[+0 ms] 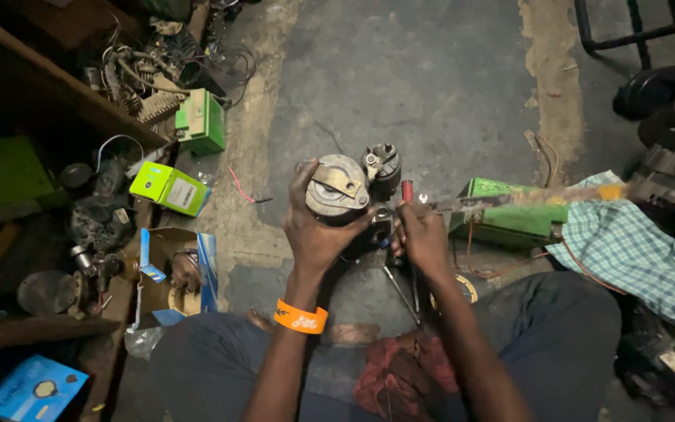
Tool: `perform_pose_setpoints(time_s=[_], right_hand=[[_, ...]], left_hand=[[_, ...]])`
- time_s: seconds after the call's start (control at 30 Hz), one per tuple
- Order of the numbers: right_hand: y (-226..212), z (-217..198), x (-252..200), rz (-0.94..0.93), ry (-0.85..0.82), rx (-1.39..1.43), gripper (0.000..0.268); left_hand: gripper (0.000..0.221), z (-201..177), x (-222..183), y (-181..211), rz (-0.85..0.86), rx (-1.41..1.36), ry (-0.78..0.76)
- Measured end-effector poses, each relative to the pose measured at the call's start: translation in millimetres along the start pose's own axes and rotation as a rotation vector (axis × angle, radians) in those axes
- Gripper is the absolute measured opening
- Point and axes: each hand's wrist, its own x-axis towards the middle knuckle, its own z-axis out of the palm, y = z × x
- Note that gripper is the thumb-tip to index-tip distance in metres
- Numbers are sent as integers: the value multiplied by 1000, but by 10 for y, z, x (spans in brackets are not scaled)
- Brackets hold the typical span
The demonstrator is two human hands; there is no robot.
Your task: The person sits on the floor and uses a hammer and a metal bar to repeatedly strike a cylindrical motor component. The person holds the motor with one hand and strikes it with the other, occasionally adjusting the motor's position.
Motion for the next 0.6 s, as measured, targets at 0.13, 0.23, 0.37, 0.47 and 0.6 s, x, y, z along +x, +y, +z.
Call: perform_pose_setpoints(time_s=[0.13,0.23,0.37,0.47,0.6], right_hand=[[-19,34,-40,18,99,-67,37],[49,-15,5,4,52,-55,39],[231,-75,99,-37,48,-85,39],[348,-110,118,-553,201,-772,31],[468,-15,21,11,143,-123,39]], left_hand=[[109,-31,1,-21,-7,40,-24],[109,-8,0,-17,-30,10,-25],[109,-18,-4,-32,-27,-4,-22],[108,0,-11,-31,16,-4,-6],[109,1,-19,-22,-63,-19,-29]])
